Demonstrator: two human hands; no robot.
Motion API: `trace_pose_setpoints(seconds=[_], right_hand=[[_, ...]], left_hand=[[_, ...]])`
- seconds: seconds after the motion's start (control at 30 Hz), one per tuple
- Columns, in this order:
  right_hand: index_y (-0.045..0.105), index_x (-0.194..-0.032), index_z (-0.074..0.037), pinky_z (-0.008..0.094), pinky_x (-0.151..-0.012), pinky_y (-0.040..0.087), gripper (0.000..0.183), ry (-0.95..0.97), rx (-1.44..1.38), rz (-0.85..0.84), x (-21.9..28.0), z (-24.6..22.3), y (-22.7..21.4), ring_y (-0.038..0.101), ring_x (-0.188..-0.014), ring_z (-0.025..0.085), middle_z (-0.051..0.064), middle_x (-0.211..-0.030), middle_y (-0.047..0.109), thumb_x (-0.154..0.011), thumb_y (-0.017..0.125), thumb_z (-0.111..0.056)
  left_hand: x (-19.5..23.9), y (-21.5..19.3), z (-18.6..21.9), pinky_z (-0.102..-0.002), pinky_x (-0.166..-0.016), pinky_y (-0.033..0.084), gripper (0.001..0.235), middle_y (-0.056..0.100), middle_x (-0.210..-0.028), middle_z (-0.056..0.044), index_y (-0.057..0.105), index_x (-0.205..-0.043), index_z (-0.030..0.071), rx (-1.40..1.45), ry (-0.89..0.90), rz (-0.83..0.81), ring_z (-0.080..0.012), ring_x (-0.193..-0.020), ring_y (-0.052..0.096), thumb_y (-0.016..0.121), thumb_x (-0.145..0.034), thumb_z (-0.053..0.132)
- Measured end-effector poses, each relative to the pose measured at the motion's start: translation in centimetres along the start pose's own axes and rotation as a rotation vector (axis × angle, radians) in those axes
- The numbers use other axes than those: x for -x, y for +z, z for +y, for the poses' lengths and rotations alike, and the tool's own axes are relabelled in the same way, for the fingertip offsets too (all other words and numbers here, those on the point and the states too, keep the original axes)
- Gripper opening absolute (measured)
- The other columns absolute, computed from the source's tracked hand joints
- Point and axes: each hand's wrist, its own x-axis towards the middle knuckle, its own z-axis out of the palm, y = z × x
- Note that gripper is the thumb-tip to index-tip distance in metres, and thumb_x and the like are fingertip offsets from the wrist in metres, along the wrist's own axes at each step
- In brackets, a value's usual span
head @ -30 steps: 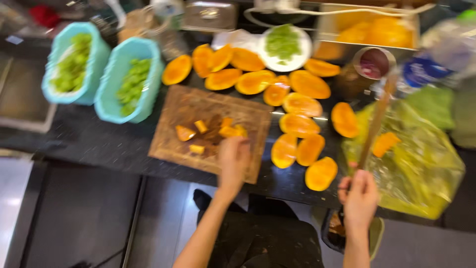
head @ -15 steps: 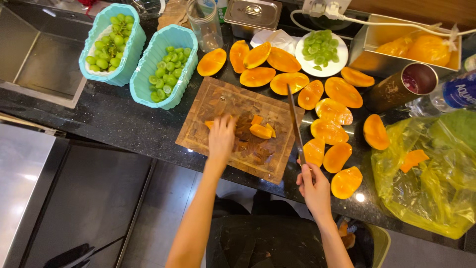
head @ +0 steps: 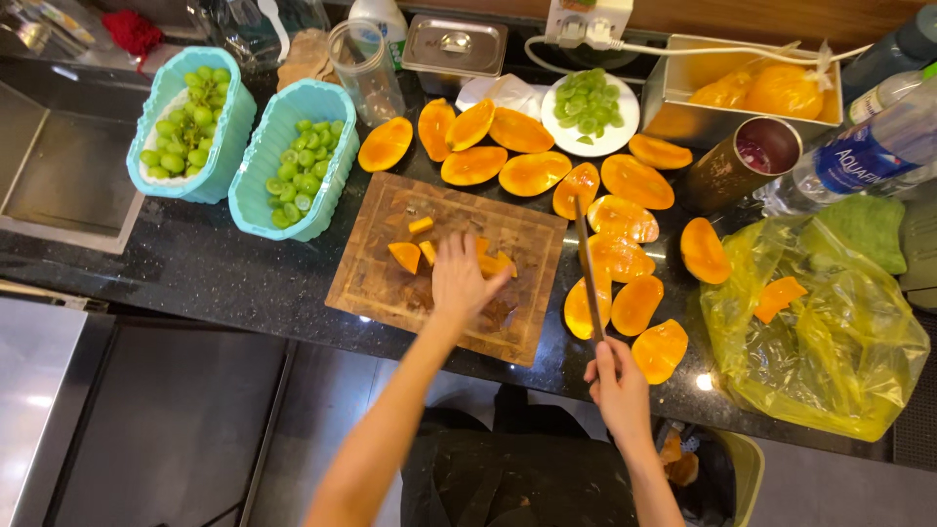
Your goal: The person peels a mango with a knife, slices it into halves, and cuts the halves into smaller pieces on a wooden cutting board. The person places the cut pieces on the counter and discards the peels into a plastic bag.
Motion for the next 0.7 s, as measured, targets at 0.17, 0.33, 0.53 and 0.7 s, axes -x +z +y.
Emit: trace_pose_setpoints(seconds=[0.17,0.33,0.53,0.7], right_hand=[[0.064,-0.121,-0.002,0.024,-0.045,0.035,0.039,-0.016,-0.022,-0.075,-0.8,-1.2,1.4,0.044,-0.048,0.007,0.002,-0.066,0.055,-0.108,0.046,-0.033],[0.066,-0.137,-0.009,0.022,-0.045,0.035,0.047,-0.098,-0.051,-0.186,-0.2,-4.8,2.3,0.043,-0.049,0.005,-0.001,-0.067,0.053,-0.109,0.037,-0.034],[0.063,-0.143,-0.008,0.024,-0.054,0.04,0.039,-0.572,0.044,-0.199,2.8,-8.9,3.1,0.045,-0.059,0.008,0.003,-0.077,0.06,-0.108,0.051,-0.019],[0.061,-0.143,-0.017,0.031,-0.061,0.05,0.043,-0.992,0.425,-0.13,4.1,-11.2,3.8,0.058,-0.064,0.02,0.007,-0.084,0.06,-0.101,0.063,-0.021]], left_hand=[[1.3,1.2,2.6,-0.044,-0.096,0.049,0.076,0.059,-0.108,-0.02,0.054,-0.109,-0.003,-0.023,-0.267,-0.093,-0.039,-0.106,0.058,0.084,-0.072,0.056],[1.9,-2.7,5.6,-0.04,-0.092,0.052,0.069,0.058,-0.117,-0.021,0.042,-0.122,0.003,0.922,-0.409,0.098,-0.0343,-0.108,0.061,0.086,-0.076,0.029],[2.0,-7.8,9.1,-0.035,-0.092,0.055,0.039,0.059,-0.114,-0.011,0.047,-0.117,0.011,1.996,-0.633,0.175,-0.021,-0.103,0.063,0.072,-0.089,0.017],[1.3,-9.2,8.1,-0.034,-0.085,0.056,0.022,0.059,-0.097,-0.01,0.053,-0.099,0.006,2.743,-0.871,0.301,-0.0209,-0.091,0.061,0.063,-0.104,0.026]])
